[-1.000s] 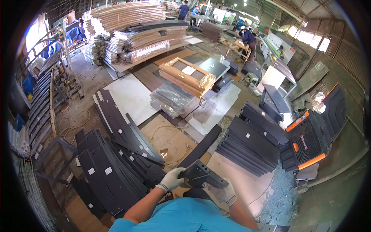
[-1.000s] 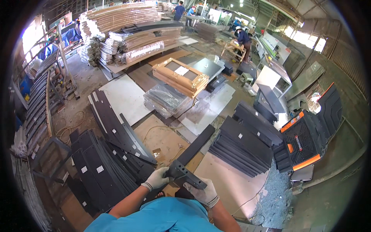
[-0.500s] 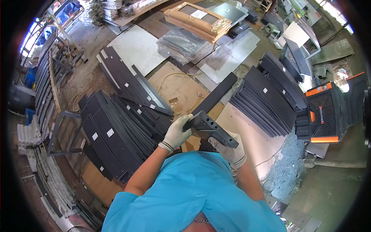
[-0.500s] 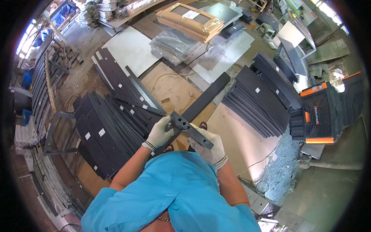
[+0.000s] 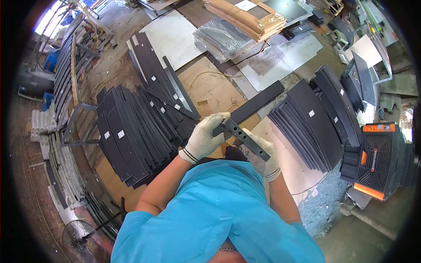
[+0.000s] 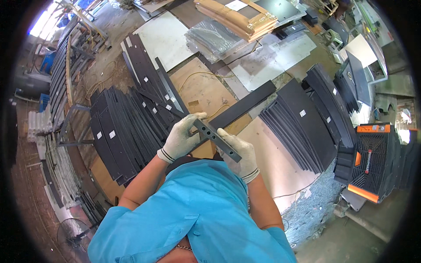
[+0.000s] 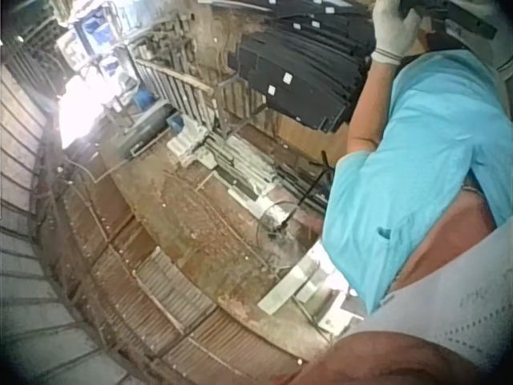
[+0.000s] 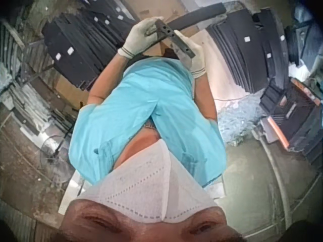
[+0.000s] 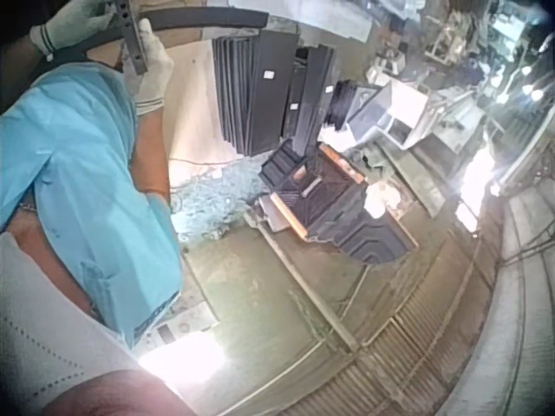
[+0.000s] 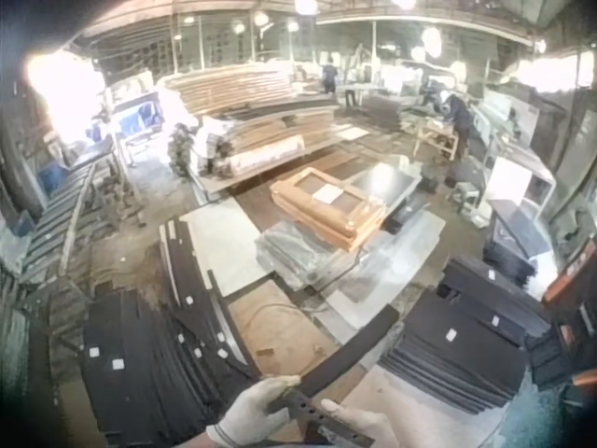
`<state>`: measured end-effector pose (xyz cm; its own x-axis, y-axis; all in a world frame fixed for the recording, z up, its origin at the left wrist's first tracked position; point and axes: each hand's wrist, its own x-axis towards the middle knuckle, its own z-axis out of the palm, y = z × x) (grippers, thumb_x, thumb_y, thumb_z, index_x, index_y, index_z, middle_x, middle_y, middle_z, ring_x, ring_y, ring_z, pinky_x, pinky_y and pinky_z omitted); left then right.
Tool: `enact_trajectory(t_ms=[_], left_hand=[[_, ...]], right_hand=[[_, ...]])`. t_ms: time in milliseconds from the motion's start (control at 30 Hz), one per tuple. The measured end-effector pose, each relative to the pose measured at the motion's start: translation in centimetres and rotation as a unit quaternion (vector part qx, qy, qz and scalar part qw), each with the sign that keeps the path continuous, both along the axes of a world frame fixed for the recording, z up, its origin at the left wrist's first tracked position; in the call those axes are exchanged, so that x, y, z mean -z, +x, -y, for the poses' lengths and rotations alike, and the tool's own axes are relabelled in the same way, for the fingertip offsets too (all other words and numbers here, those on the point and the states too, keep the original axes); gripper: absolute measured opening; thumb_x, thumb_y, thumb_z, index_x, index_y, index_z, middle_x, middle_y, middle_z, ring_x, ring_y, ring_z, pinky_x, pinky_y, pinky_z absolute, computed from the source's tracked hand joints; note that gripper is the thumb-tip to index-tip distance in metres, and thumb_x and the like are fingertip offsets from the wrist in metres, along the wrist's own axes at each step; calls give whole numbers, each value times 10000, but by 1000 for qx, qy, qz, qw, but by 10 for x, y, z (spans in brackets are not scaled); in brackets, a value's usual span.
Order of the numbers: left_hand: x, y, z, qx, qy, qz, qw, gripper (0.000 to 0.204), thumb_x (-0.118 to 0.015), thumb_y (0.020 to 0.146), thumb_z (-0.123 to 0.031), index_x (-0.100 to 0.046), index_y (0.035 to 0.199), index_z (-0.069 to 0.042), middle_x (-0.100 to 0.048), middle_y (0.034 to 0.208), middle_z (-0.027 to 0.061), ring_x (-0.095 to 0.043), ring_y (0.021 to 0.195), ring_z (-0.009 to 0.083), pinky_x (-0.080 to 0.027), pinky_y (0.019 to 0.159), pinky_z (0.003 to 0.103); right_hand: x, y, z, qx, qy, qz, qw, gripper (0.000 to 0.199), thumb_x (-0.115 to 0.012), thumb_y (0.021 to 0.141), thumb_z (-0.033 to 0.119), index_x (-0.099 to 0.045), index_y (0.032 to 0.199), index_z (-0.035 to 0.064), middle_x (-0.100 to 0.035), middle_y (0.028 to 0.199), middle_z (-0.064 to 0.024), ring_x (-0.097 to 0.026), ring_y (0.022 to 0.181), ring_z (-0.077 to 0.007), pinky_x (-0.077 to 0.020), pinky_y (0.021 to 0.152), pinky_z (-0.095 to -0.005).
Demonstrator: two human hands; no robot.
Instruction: The person assembles window frames by hand in a workshop. They pick up long black profiles, align them on a jig, and use a green-handled tool to secure the corners. The person handles the profiles one at a time, moving them from a stack to the assembly station.
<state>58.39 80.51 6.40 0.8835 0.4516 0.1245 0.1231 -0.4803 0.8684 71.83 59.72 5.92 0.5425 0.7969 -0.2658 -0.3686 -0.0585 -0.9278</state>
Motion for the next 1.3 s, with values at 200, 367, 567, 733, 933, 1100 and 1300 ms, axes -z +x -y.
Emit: enact_trajectory(t_ms=[200, 367, 567, 733, 933, 1100, 1300], left_hand=[[-2, 42, 23, -33, -37, -20, 999, 569, -808, 882, -11, -665, 1432, -15, -715, 1365, 151, -734, 1177, 238, -601, 974, 341], [2, 60, 29, -42, -29, -24, 998, 625, -777, 809, 52, -675, 1421, -19, -715, 1372, 147, -733, 1164, 241, -599, 975, 343], [5, 70, 33, -61, -29, -32, 997, 635, -771, 781, 64, -682, 1404, -21, -720, 1374, 154, -737, 1161, 256, -592, 987, 348], [14, 74, 31, -75, -21, -26, 997, 608, -791, 806, 44, -684, 1400, -31, -729, 1353, 158, -739, 1168, 272, -585, 1002, 364], [20, 80, 26, -85, -53, -14, 995, 576, -841, 866, -45, -675, 1417, -24, -735, 1327, 166, -734, 1184, 282, -573, 1032, 382], [14, 89, 22, -98, -84, -1, 992, 584, -859, 899, -112, -655, 1432, 10, -745, 1306, 162, -728, 1197, 276, -558, 1053, 379], [24, 91, 19, -106, -115, -7, 988, 572, -834, 946, -305, -680, 1417, -19, -730, 1340, 211, -707, 1262, 348, -532, 1106, 417]], right_hand=[[-4, 60, 15, -71, -7, 342, 937, 553, -759, 875, -87, -721, 1413, 39, -795, 1227, -177, -795, 1017, -247, -634, 905, -355], [2, 84, 20, -83, -11, 331, 940, 563, -783, 825, -84, -739, 1374, 32, -788, 1236, -226, -799, 1101, -303, -629, 964, -364], [25, 96, 24, -65, -22, 150, 986, 515, -765, 851, -48, -746, 1360, 24, -782, 1245, -237, -793, 1112, -333, -623, 975, -381], [26, 102, 16, -85, -1, 178, 980, 481, -753, 901, -37, -730, 1380, 8, -790, 1238, -213, -795, 1093, -293, -622, 964, -393], [1, 113, 3, -94, -1, 106, 990, 390, -753, 1013, 55, -710, 1393, -20, -807, 1127, -117, -771, 959, -176, -631, 850, -355], [-21, 128, -2, -146, -56, 263, 952, 377, -809, 1010, 175, -746, 1324, -24, -815, 1027, -89, -756, 874, -146, -621, 792, -319], [-16, 130, -1, -117, -33, 180, 976, 340, -833, 1007, 228, -776, 1202, -44, -827, 1015, -98, -770, 928, -132, -617, 817, -302]])
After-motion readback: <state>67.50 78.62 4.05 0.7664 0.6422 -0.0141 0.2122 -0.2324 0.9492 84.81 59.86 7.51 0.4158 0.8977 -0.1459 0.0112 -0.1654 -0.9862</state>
